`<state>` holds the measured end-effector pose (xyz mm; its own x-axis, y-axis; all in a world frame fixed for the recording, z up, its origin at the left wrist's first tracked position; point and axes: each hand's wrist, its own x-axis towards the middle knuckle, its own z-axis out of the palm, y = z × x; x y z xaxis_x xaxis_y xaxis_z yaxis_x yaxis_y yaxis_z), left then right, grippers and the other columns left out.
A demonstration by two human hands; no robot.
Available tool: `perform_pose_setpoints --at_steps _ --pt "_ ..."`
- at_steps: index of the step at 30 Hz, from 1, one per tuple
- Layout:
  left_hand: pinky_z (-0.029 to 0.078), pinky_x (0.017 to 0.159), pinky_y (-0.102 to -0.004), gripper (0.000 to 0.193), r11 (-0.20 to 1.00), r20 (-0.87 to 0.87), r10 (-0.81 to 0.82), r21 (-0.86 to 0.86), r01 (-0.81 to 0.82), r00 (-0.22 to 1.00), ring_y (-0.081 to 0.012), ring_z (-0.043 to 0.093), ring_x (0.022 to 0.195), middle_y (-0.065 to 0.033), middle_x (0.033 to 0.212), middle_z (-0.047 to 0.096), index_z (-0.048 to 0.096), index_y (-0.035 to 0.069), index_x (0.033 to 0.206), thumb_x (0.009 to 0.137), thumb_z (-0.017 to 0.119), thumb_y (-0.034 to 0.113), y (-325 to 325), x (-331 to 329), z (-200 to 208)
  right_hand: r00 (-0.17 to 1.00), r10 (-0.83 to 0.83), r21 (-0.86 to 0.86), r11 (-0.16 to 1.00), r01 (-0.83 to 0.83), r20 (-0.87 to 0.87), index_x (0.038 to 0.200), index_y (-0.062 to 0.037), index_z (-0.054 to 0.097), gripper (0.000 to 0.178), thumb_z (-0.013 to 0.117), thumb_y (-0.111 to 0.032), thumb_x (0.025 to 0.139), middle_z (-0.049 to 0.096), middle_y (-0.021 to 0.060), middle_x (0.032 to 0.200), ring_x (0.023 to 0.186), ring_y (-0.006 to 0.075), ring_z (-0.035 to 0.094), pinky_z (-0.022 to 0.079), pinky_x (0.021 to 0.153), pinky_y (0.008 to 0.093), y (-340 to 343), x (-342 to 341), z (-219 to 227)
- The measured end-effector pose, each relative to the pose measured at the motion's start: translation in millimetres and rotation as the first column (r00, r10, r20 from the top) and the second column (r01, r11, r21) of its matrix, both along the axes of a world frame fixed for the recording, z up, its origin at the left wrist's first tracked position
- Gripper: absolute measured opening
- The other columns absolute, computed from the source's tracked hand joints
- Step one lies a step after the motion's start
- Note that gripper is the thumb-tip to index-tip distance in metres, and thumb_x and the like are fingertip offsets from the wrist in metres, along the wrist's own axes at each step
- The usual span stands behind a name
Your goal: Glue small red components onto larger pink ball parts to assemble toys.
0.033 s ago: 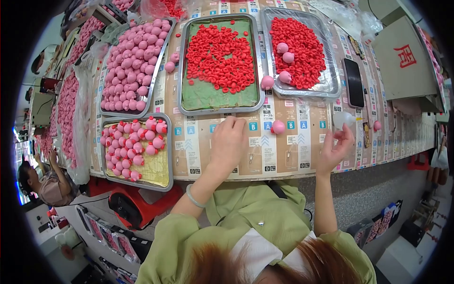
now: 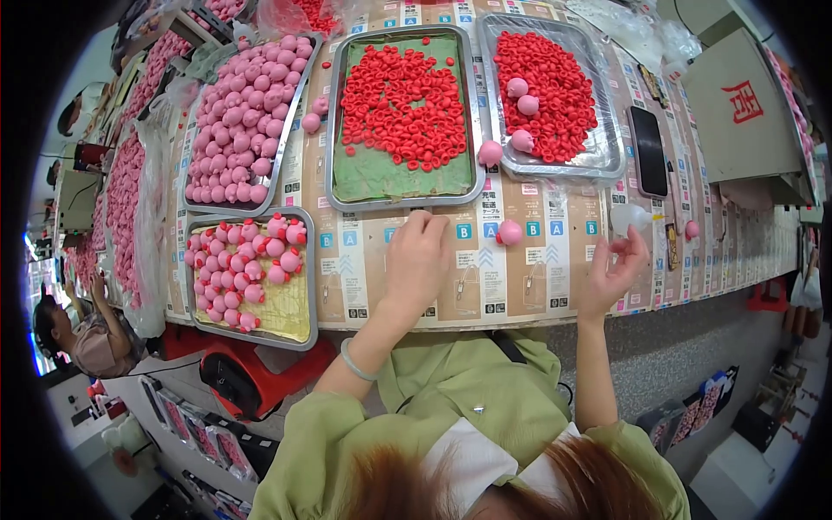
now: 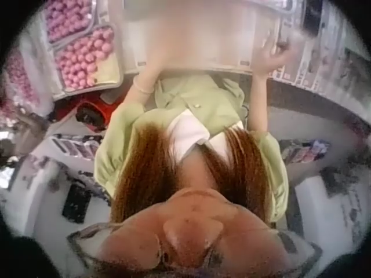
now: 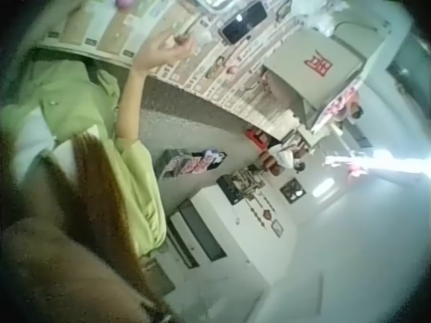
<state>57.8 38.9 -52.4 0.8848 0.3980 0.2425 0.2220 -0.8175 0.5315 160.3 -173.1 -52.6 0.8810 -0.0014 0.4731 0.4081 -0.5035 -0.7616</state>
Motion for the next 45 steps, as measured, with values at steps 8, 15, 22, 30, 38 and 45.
perform_pose_setpoints --at_steps 8,15,22,30,38,45 --pt "0.048 0.068 -0.0252 0.018 0.280 -0.047 0.194 -0.955 -0.102 0.980 -0.0134 0.055 0.078 -0.0059 0.088 0.052 0.051 0.001 0.097 0.079 0.050 0.003 4.1 -10.2 16.6 0.944 -0.322 0.048 0.946 0.320 0.076 0.119 -0.0005 0.030 0.055 0.059 -0.001 0.072 0.035 0.0098 0.113 0.103 0.0172 0.036 0.030 0.088 0.0308 -0.4 15.8 -2.7" --pt "0.045 0.076 -0.0250 0.024 -0.591 0.031 0.119 -0.801 0.096 0.992 -0.0163 0.055 0.090 -0.0105 0.103 0.054 0.048 0.000 0.106 0.082 0.047 0.003 -2.5 -16.8 13.2 0.959 0.058 0.301 0.953 0.030 -0.279 0.116 0.0009 0.035 0.052 0.062 -0.006 0.072 0.041 0.0112 0.114 0.101 0.0173 0.043 0.035 0.086 0.0278 -36.2 63.0 -31.1" --pt "0.046 0.076 -0.0253 0.026 -0.594 -0.027 0.109 -0.803 0.044 0.994 -0.0161 0.055 0.089 -0.0109 0.103 0.053 0.047 0.000 0.108 0.082 0.048 0.004 -9.7 -14.0 28.9 0.947 0.122 0.543 0.837 0.062 -0.297 0.113 -0.0017 0.039 0.036 0.053 -0.003 0.079 0.050 0.0075 0.101 0.094 0.0166 0.050 0.041 0.081 0.0285 -20.1 41.3 -1.8" --pt "0.047 0.073 -0.0248 0.024 -0.573 0.025 0.142 -0.813 0.102 0.990 -0.0127 0.055 0.081 -0.0092 0.096 0.055 0.048 0.003 0.106 0.082 0.049 0.005 -11.2 -18.3 32.6 0.619 0.627 0.680 0.706 -0.196 -0.473 0.111 -0.0022 0.036 0.043 0.052 0.002 0.071 0.052 0.0104 0.094 0.090 0.0232 0.055 0.048 0.074 0.0348 10.4 -23.6 57.7" --pt "0.047 0.072 -0.0252 0.021 -0.688 0.025 0.135 -0.717 0.112 0.990 -0.0134 0.055 0.080 -0.0076 0.092 0.055 0.048 0.003 0.103 0.083 0.049 0.008 -12.4 -22.8 37.3 0.526 0.650 0.601 0.744 -0.291 -0.549 0.094 -0.0011 0.046 0.036 0.066 0.001 0.064 0.052 0.0086 0.093 0.085 0.0115 0.051 0.042 0.073 0.0247 18.3 -37.5 79.4" --pt "0.047 0.070 -0.0245 0.020 -0.714 0.052 0.112 -0.690 0.117 0.992 -0.0126 0.055 0.078 -0.0066 0.090 0.055 0.048 0.003 0.101 0.083 0.050 0.011 -13.0 -23.5 38.8 0.701 0.664 0.548 0.699 -0.459 -0.260 0.092 -0.0025 0.045 0.041 0.072 -0.004 0.060 0.051 0.0090 0.089 0.084 0.0156 0.051 0.043 0.074 0.0274 27.2 -41.0 85.4"
